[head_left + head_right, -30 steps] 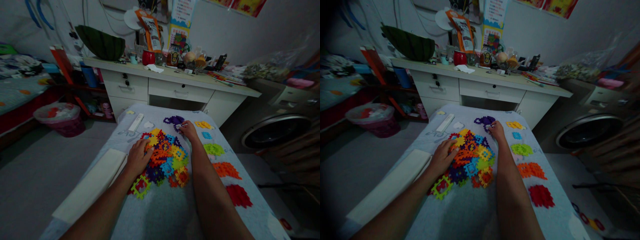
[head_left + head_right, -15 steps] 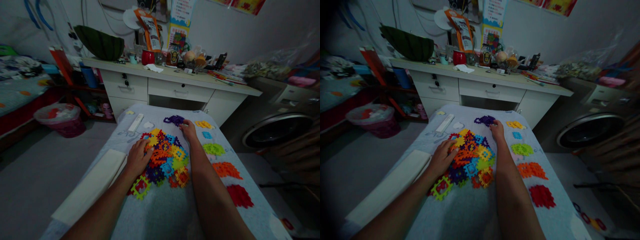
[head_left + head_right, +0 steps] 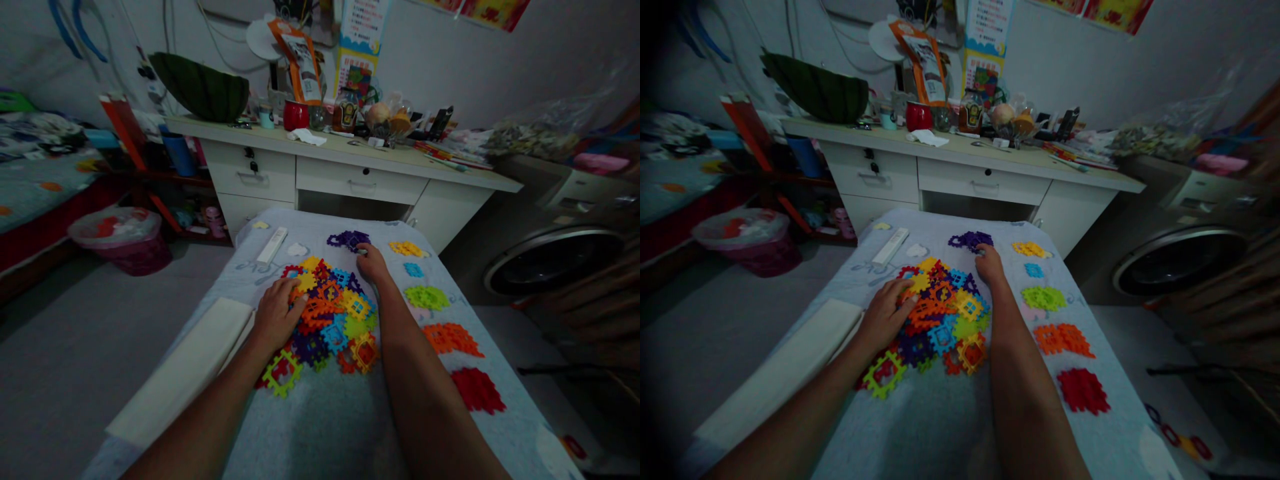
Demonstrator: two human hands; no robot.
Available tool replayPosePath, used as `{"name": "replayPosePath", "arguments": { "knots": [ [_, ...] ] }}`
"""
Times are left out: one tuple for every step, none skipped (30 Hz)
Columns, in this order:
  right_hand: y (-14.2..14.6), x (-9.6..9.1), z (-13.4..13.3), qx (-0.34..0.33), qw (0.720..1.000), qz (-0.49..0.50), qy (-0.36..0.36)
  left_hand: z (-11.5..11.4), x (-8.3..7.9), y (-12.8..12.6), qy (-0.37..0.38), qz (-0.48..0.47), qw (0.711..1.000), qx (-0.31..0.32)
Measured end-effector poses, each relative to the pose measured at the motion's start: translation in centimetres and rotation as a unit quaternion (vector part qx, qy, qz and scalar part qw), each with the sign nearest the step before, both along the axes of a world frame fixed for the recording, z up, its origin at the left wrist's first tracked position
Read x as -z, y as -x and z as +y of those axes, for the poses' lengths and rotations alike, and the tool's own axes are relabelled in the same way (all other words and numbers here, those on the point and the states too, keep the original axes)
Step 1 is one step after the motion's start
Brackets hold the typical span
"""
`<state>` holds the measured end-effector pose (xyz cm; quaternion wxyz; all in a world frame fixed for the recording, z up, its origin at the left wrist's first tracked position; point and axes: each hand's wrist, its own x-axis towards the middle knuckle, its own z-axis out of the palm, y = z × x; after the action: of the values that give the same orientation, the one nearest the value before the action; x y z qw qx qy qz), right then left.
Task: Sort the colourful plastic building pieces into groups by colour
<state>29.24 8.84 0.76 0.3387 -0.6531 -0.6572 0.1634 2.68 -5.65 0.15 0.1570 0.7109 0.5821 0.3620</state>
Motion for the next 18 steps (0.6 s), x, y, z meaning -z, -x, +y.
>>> {"name": "replayPosePath", "arguments": {
  "knots": [
    [0.1,-0.4,-0.1,-0.013,1.000,0.002,0.002,0.0,0.1,0.0,-0.002,0.002,1.000,0.001],
    [0.2,-0.9,-0.1,-0.031,0.999,0.005,0.003,0.0,0.1,0.0,-0.004,0.004,1.000,0.002],
    [0.4,-1.4,-0.2,-0.059,0.998,0.008,0.005,0.0,0.1,0.0,-0.004,0.004,1.000,0.003],
    [0.7,-1.9,-0.4,-0.095,0.995,0.011,0.008,0.0,0.1,0.0,-0.004,0.003,1.000,0.003],
    [1.1,-2.4,-0.5,-0.134,0.991,0.012,0.012,0.0,0.1,0.0,-0.003,0.002,1.000,0.003],
    [1.6,-2.8,-0.7,-0.173,0.985,0.012,0.018,0.0,0.1,0.0,-0.001,0.000,1.000,0.003],
    [2.2,-3.1,-1.0,-0.206,0.978,0.010,0.025,0.0,0.0,0.0,0.000,-0.001,1.000,0.001],
    [2.8,-3.3,-1.2,-0.231,0.972,0.007,0.031,0.0,0.0,-0.1,0.000,-0.002,1.000,-0.001],
    [3.5,-3.4,-1.5,-0.249,0.968,0.003,0.035,0.1,0.1,-0.1,0.000,-0.002,1.000,-0.002],
    [4.2,-3.4,-1.7,-0.261,0.965,-0.002,0.037,0.1,0.1,-0.1,-0.002,-0.002,1.000,-0.003],
    [4.8,-3.4,-2.0,-0.272,0.962,-0.007,0.036,0.1,0.1,-0.1,-0.003,-0.001,1.000,-0.002],
    [5.4,-3.4,-2.2,-0.282,0.959,-0.015,0.034,0.1,0.1,0.0,-0.003,0.000,1.000,-0.001],
    [5.9,-3.3,-2.3,-0.291,0.956,-0.025,0.032,0.1,0.1,0.0,-0.004,0.001,1.000,0.000],
    [6.2,-3.3,-2.4,-0.297,0.954,-0.037,0.028,0.1,0.1,0.0,-0.004,0.001,1.000,0.000],
    [6.5,-3.2,-2.5,-0.300,0.952,-0.050,0.023,0.1,0.1,0.0,-0.005,0.001,1.000,0.000],
    [6.6,-3.2,-2.5,-0.301,0.951,-0.064,0.020,0.1,0.1,0.0,-0.006,0.000,1.000,-0.001],
    [6.6,-3.2,-2.5,-0.300,0.951,-0.075,0.017,0.1,0.1,0.0,-0.006,0.000,1.000,-0.003],
    [6.6,-3.3,-2.4,-0.299,0.951,-0.082,0.018,0.1,0.0,0.0,-0.006,0.000,1.000,-0.004]
  ]
}}
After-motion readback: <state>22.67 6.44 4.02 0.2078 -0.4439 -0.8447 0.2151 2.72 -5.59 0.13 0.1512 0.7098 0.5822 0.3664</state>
